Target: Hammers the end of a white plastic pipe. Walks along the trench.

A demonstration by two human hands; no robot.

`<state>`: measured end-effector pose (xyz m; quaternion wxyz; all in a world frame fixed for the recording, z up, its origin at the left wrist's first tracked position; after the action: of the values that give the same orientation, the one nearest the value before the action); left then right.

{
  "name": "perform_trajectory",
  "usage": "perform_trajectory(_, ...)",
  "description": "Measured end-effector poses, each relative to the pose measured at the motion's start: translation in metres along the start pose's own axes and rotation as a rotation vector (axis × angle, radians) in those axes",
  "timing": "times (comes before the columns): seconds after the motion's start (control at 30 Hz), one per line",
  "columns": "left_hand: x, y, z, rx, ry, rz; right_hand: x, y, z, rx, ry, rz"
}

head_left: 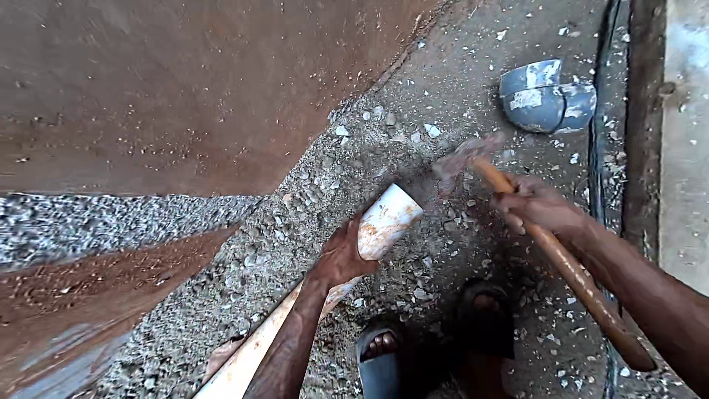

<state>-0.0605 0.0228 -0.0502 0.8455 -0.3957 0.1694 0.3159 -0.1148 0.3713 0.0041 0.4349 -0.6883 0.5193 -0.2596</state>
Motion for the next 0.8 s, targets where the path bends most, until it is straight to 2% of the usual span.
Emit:
perform_trajectory(0.1,-0.003,0.0,0.006,-0.003,0.027,-0.019,-0.034,0.002,-0.008,-0.102,0.16,0.192)
perform_trajectory(0.17,-0.004,-0.001,0.007,0.002,0.037,-0.016,-0.034,0.003,-0.009,-0.088,0.188,0.228)
perform_trajectory(0.23,-0.003,-0.002,0.006,0.005,0.032,-0.012,-0.003,0.001,-0.004,0.01,0.046,0.106)
perform_trajectory(0.3,-0.002,-0.001,0.005,0.004,0.034,-0.022,0.035,-0.003,0.005,0.154,-0.162,-0.106)
perform_trajectory(0.37,-0.001,-0.002,0.006,0.0,0.029,-0.033,0.044,-0.002,0.005,0.195,-0.221,-0.204)
perform_trajectory(0.47,-0.003,-0.005,0.006,0.003,0.003,-0.01,0.037,0.0,-0.002,0.142,-0.172,-0.226)
perform_trajectory(0.57,-0.003,-0.005,0.003,0.012,0.002,0.011,0.012,0.002,-0.014,0.009,-0.076,-0.114)
perform_trajectory(0.7,-0.004,-0.006,0.001,-0.001,0.01,0.0,-0.038,-0.001,-0.033,-0.129,0.134,0.214)
perform_trajectory(0.77,-0.004,-0.006,0.0,-0.001,0.012,-0.011,-0.036,-0.003,-0.033,-0.113,0.2,0.264)
perform_trajectory(0.8,-0.003,-0.007,0.0,0.003,0.016,-0.009,-0.023,-0.005,-0.028,-0.068,0.17,0.228)
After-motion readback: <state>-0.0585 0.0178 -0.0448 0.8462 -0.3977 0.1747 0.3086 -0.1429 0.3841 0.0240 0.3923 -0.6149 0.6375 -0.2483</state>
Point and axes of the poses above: each hand's wrist, its own y-axis towards the middle knuckle, its own x-axis out of the palm, z = x × y, the point moved 7 cm from there along y, towards the middle knuckle, and after that the axes turned 15 degrees about x, right-handed, at the moved point
